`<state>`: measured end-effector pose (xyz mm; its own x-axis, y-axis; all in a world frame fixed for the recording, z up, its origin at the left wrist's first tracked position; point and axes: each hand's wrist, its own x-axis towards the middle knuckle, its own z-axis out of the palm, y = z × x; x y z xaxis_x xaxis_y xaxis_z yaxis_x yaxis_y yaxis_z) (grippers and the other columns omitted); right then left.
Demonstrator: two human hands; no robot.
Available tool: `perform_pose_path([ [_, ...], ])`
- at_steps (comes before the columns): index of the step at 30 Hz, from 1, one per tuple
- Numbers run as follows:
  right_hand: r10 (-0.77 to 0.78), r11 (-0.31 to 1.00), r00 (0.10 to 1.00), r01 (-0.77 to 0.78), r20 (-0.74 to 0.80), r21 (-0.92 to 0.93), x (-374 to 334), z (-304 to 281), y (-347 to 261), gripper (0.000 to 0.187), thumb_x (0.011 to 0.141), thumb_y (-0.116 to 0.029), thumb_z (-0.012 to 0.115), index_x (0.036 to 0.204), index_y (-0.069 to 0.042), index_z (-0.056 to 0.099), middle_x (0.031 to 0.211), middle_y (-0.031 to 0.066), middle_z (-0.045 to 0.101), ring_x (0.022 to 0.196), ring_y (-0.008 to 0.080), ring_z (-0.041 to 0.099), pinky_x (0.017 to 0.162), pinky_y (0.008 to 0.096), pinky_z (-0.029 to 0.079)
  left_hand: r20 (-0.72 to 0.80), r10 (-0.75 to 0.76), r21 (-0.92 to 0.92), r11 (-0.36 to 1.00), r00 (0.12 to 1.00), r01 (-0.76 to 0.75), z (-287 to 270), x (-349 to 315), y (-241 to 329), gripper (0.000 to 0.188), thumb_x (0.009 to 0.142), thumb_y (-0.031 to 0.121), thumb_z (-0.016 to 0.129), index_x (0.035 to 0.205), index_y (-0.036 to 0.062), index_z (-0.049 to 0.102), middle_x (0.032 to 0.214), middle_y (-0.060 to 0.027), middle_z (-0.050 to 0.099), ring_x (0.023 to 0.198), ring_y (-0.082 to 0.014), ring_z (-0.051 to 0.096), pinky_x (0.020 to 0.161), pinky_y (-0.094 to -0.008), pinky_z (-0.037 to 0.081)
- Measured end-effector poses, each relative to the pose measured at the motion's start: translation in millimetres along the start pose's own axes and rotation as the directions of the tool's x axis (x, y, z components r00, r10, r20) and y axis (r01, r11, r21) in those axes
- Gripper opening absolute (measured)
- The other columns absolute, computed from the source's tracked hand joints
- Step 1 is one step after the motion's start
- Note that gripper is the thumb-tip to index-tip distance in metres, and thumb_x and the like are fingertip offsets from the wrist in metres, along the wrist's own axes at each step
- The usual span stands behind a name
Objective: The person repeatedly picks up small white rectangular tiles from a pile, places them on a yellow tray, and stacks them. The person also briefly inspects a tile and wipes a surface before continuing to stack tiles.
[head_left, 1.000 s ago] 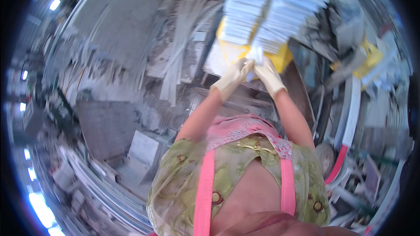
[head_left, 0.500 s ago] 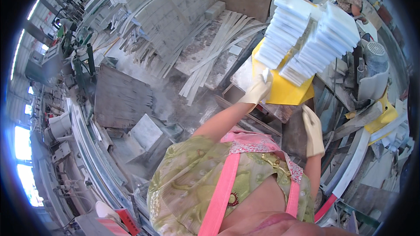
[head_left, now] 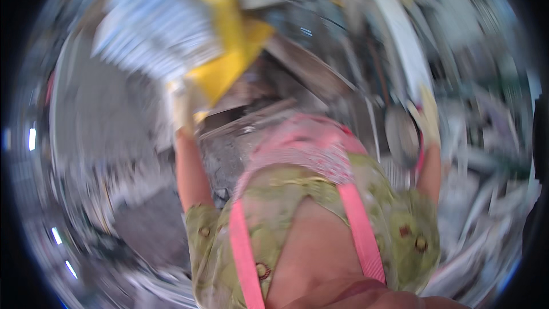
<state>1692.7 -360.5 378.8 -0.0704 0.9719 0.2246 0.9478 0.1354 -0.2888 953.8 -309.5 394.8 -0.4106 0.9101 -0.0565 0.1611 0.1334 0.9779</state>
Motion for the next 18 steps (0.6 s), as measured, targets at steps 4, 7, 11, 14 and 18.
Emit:
perform_pose_path([
  [4, 0.058, 0.963, 0.988, -0.018, 0.141, -0.271, 16.8, -2.8, -18.7, 0.103, 0.073, -0.040, 0.085, 0.157, -0.007, 0.035, 0.161, 0.0176, 0.036, 0.151, 0.0336, 0.030, 0.123, 0.0459, 0.023, -0.017, 0.023, 0.111, 0.994, 1.000, -0.021, 2.8, 7.2, 13.6, 0.025, 0.101, 0.027, 0.058, 0.119, 0.0095, 0.062, 0.105, -0.0016, 0.065, 0.093, -0.0137, 0.064, 0.081, -0.0333, 0.054],
  [7, 0.153, 0.947, 0.971, -0.091, 0.184, -0.309, 25.6, -7.0, -38.3, 0.111, 0.069, -0.029, 0.090, 0.160, -0.010, 0.029, 0.164, 0.0144, 0.032, 0.153, 0.0320, 0.027, 0.125, 0.0471, 0.021, -0.074, -0.049, 0.238, 0.969, 0.996, 0.065, 3.7, 0.7, 24.9, 0.024, 0.101, 0.027, 0.058, 0.117, 0.0096, 0.062, 0.104, -0.0016, 0.065, 0.092, -0.0141, 0.064, 0.080, -0.0332, 0.054],
  [11, 0.003, 0.965, 0.974, 0.056, 0.224, -0.256, 27.3, -24.3, -27.8, 0.109, 0.071, -0.026, 0.088, 0.161, -0.013, 0.028, 0.165, 0.0130, 0.032, 0.152, 0.0315, 0.030, 0.125, 0.0479, 0.022, -0.085, -0.069, 0.274, 0.957, 0.994, 0.090, 9.6, -14.1, 37.5, 0.023, 0.100, 0.026, 0.056, 0.116, 0.0097, 0.063, 0.103, -0.0015, 0.065, 0.092, -0.0145, 0.064, 0.080, -0.0331, 0.053],
  [14, 0.029, 0.959, 0.963, 0.049, 0.267, -0.281, 27.7, -25.4, -12.8, 0.102, 0.075, -0.022, 0.085, 0.160, -0.016, 0.030, 0.164, 0.0139, 0.033, 0.151, 0.0310, 0.031, 0.124, 0.0482, 0.024, -0.084, -0.074, 0.294, 0.951, 0.994, 0.096, 13.1, -18.1, 40.8, 0.022, 0.100, 0.025, 0.055, 0.114, 0.0098, 0.063, 0.102, -0.0015, 0.064, 0.091, -0.0149, 0.064, 0.079, -0.0331, 0.053],
  [18, 0.031, 0.912, 0.996, 0.005, 0.081, -0.410, 33.0, -0.8, -19.1, 0.082, 0.088, -0.024, 0.072, 0.159, -0.012, 0.033, 0.161, 0.0151, 0.037, 0.150, 0.0306, 0.033, 0.123, 0.0487, 0.025, -0.008, -0.026, 0.271, 0.962, 1.000, 0.027, 12.8, 3.6, 27.4, 0.021, 0.100, 0.024, 0.054, 0.113, 0.0100, 0.063, 0.101, -0.0015, 0.064, 0.091, -0.0154, 0.064, 0.078, -0.0330, 0.053],
])
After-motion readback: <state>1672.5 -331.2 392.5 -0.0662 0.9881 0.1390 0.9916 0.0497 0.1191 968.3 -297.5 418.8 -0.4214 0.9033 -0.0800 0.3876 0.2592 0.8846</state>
